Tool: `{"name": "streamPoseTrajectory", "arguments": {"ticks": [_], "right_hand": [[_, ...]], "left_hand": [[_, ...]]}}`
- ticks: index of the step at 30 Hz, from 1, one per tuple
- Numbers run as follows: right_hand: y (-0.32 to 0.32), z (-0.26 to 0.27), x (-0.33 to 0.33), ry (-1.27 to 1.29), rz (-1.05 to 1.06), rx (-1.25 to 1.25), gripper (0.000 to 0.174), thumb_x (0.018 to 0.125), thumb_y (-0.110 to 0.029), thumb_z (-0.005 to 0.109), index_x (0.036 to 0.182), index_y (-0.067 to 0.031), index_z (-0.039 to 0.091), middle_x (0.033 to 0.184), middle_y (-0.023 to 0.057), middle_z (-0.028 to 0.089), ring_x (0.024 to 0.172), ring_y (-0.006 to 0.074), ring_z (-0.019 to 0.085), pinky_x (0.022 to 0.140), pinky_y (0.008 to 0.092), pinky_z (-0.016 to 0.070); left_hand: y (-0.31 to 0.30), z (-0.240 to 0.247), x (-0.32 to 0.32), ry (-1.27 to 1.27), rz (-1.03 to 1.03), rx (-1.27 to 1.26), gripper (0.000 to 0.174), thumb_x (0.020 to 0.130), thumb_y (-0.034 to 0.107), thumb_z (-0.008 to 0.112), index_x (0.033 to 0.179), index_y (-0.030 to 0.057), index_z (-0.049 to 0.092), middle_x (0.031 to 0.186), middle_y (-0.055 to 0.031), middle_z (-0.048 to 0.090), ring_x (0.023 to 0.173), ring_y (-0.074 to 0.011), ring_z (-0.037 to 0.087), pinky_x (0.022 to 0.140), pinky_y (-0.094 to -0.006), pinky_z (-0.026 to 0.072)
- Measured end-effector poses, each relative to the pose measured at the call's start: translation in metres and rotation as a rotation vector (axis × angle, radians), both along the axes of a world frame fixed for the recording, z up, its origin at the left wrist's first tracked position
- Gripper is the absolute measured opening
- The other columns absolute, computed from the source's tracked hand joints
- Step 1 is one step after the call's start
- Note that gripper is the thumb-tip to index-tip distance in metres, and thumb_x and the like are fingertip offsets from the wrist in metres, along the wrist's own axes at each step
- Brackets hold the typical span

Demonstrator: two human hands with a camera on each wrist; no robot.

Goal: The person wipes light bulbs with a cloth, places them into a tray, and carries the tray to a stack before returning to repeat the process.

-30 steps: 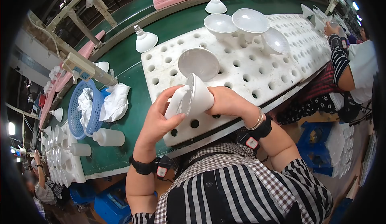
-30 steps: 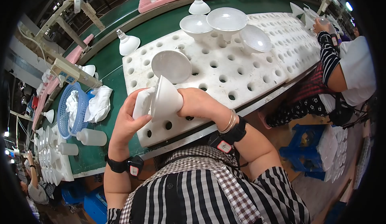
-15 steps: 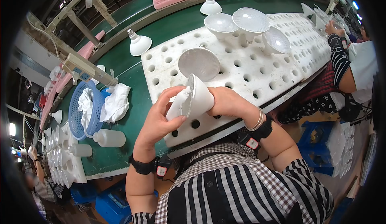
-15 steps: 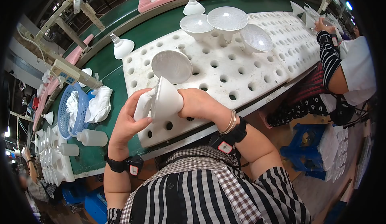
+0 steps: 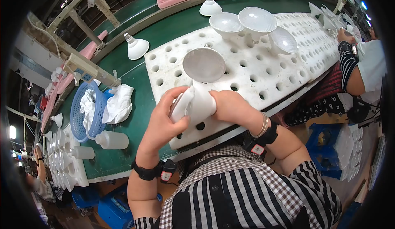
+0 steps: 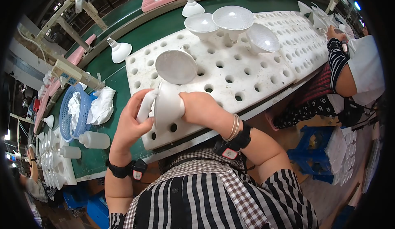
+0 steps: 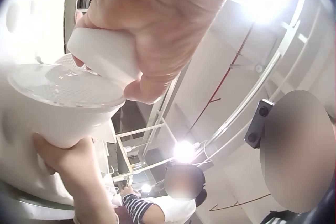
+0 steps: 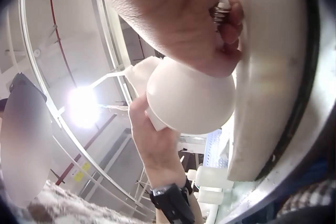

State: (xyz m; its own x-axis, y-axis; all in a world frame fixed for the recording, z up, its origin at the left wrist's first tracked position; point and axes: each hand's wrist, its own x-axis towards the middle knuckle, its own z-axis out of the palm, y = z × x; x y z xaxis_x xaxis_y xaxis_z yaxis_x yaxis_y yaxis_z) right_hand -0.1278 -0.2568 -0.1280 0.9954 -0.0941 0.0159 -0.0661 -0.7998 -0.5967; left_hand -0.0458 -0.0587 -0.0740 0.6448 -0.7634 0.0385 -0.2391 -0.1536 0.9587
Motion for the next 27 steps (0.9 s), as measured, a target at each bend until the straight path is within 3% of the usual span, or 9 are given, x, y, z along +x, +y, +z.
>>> {"name": "streamPoseTrajectory", "arguments": {"ticks": [7,14,18,20,21,22,24,25,27], "right_hand": [[0.012,-0.008,-0.015,-0.153,-0.036,-0.031,0.027,0.070,-0.018,0.071,0.092,-0.0053,0.060,0.076,0.0148,0.066,0.074,0.0363,0.064,0.066,0.0423,0.0512],[0.007,-0.011,-0.017,-0.304,-0.051,0.070,0.023,0.071,-0.018,0.070,0.088,-0.0053,0.061,0.073,0.0146,0.065,0.071,0.0347,0.065,0.063,0.0424,0.0514],[0.011,-0.012,-0.018,-0.263,-0.006,-0.013,0.023,0.073,-0.019,0.069,0.089,-0.0063,0.060,0.073,0.0149,0.065,0.070,0.0355,0.064,0.063,0.0434,0.0509],[0.010,-0.010,-0.016,-0.242,-0.045,0.014,0.024,0.072,-0.019,0.070,0.090,-0.0066,0.059,0.076,0.0150,0.065,0.073,0.0361,0.064,0.065,0.0435,0.0507],[0.009,-0.009,-0.017,-0.211,-0.098,0.048,0.025,0.072,-0.018,0.071,0.090,-0.0069,0.058,0.079,0.0151,0.066,0.077,0.0367,0.064,0.067,0.0436,0.0504],[0.008,-0.009,-0.017,-0.212,-0.112,0.049,0.025,0.072,-0.018,0.071,0.090,-0.0069,0.058,0.079,0.0151,0.066,0.077,0.0367,0.064,0.067,0.0436,0.0504],[0.005,-0.011,-0.015,-0.303,-0.039,0.063,0.021,0.073,-0.018,0.068,0.087,-0.0062,0.058,0.072,0.0157,0.064,0.071,0.0357,0.064,0.063,0.0438,0.0508],[0.004,-0.014,-0.015,-0.305,-0.046,0.063,0.021,0.073,-0.018,0.068,0.087,-0.0062,0.058,0.072,0.0157,0.064,0.071,0.0357,0.064,0.063,0.0438,0.0508],[0.001,-0.019,-0.013,-0.251,-0.022,0.002,0.022,0.072,-0.017,0.069,0.087,-0.0065,0.059,0.073,0.0157,0.064,0.071,0.0361,0.064,0.063,0.0440,0.0509]], "left_hand": [[-0.028,0.021,0.011,0.061,0.044,0.076,0.057,0.073,0.008,0.059,0.129,0.0013,0.050,0.116,-0.0100,0.057,0.112,-0.0182,0.055,0.098,-0.0309,0.0430],[-0.024,0.016,-0.010,0.084,-0.006,-0.091,0.057,0.075,0.007,0.058,0.131,-0.0001,0.049,0.117,-0.0088,0.057,0.108,-0.0168,0.056,0.093,-0.0301,0.0446],[-0.028,-0.010,-0.003,-0.061,0.180,-0.015,0.046,0.083,0.010,0.062,0.127,0.0011,0.054,0.117,-0.0098,0.059,0.106,-0.0169,0.058,0.092,-0.0302,0.0450],[-0.034,-0.023,-0.002,-0.047,0.256,-0.127,0.041,0.088,0.014,0.062,0.127,0.0034,0.055,0.119,-0.0108,0.059,0.106,-0.0188,0.058,0.092,-0.0310,0.0453],[-0.035,-0.024,-0.004,-0.160,0.289,-0.142,0.041,0.086,0.019,0.066,0.124,0.0053,0.059,0.123,-0.0126,0.058,0.107,-0.0243,0.057,0.093,-0.0365,0.0442],[-0.032,-0.023,-0.008,-0.160,0.274,-0.141,0.041,0.086,0.019,0.066,0.124,0.0053,0.059,0.123,-0.0126,0.058,0.107,-0.0243,0.057,0.093,-0.0365,0.0442],[-0.024,-0.010,-0.020,-1.099,0.239,0.037,0.037,0.083,0.022,0.067,0.118,0.0096,0.065,0.126,-0.0144,0.057,0.106,-0.0298,0.055,0.092,-0.0402,0.0420],[-0.024,-0.004,-0.029,-1.218,0.173,0.073,0.033,0.081,0.024,0.068,0.111,0.0130,0.068,0.125,-0.0122,0.058,0.104,-0.0319,0.054,0.089,-0.0413,0.0404],[-0.024,-0.002,-0.025,-1.182,0.119,0.117,0.028,0.085,0.023,0.063,0.110,0.0116,0.069,0.126,-0.0117,0.058,0.105,-0.0314,0.054,0.090,-0.0402,0.0404]]}}
